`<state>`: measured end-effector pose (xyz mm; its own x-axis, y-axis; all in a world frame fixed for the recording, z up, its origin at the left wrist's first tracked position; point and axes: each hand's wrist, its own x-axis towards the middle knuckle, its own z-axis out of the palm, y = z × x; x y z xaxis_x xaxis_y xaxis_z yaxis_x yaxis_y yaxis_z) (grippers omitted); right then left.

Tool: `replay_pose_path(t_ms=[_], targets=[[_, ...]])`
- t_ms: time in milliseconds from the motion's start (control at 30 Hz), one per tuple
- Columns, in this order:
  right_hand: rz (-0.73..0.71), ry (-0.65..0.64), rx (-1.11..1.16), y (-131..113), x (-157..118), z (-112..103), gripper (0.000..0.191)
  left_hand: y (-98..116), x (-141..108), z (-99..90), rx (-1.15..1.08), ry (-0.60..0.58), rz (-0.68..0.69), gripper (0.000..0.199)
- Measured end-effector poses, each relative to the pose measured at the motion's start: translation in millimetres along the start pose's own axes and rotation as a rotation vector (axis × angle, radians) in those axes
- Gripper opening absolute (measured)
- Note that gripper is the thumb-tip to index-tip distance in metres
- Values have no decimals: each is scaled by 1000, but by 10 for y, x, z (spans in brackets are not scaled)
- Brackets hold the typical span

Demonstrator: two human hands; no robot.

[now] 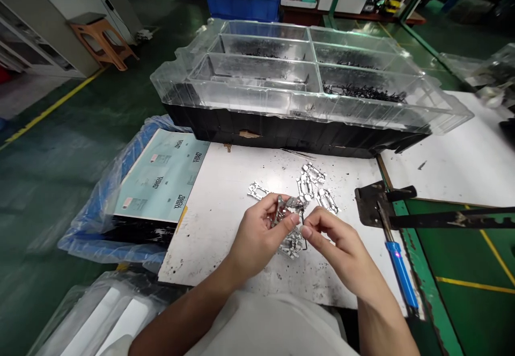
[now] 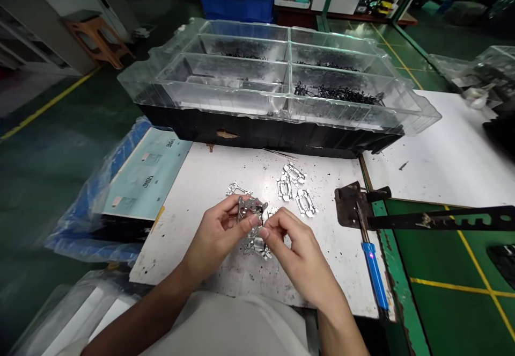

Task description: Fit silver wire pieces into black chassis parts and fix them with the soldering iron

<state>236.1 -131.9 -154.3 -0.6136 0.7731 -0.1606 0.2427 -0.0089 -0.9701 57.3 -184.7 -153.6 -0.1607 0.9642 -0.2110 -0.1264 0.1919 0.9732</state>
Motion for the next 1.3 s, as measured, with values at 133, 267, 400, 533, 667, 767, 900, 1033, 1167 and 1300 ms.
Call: replay_pose_path(t_ms=[133, 267, 400, 533, 667, 767, 900, 1033, 1167, 1300], targets=[[-11, 11, 128, 25, 12, 47, 27, 13, -45, 8, 97, 44, 74, 23], [-74, 74, 122, 49, 1, 80, 24, 6, -69, 0, 126, 52, 151, 21], [-102, 119, 105, 50, -23, 94, 20, 11, -81, 19, 74, 48, 113, 40], [-111, 149, 71, 34, -34, 109, 21, 24, -89, 41, 44, 44, 108, 45], [-121, 185, 29, 15, -31, 121, 22, 32, -87, 41, 28, 53, 148, 31], [-156, 187, 6, 14, -28, 121, 20, 40, -74, 37, 37, 78, 163, 29], [-194, 175, -10, 22, -37, 112, 17, 60, -53, 36, 35, 68, 163, 30], [-196, 168, -11, 26, -43, 105, 16, 81, -59, 36, 37, 53, 169, 32], [-183, 165, 3, 31, -28, 109, 18, 83, -78, 21, 44, 10, 203, 27], [-173, 161, 8, 27, -10, 121, 18, 66, -79, 5, 67, 29, 221, 21]])
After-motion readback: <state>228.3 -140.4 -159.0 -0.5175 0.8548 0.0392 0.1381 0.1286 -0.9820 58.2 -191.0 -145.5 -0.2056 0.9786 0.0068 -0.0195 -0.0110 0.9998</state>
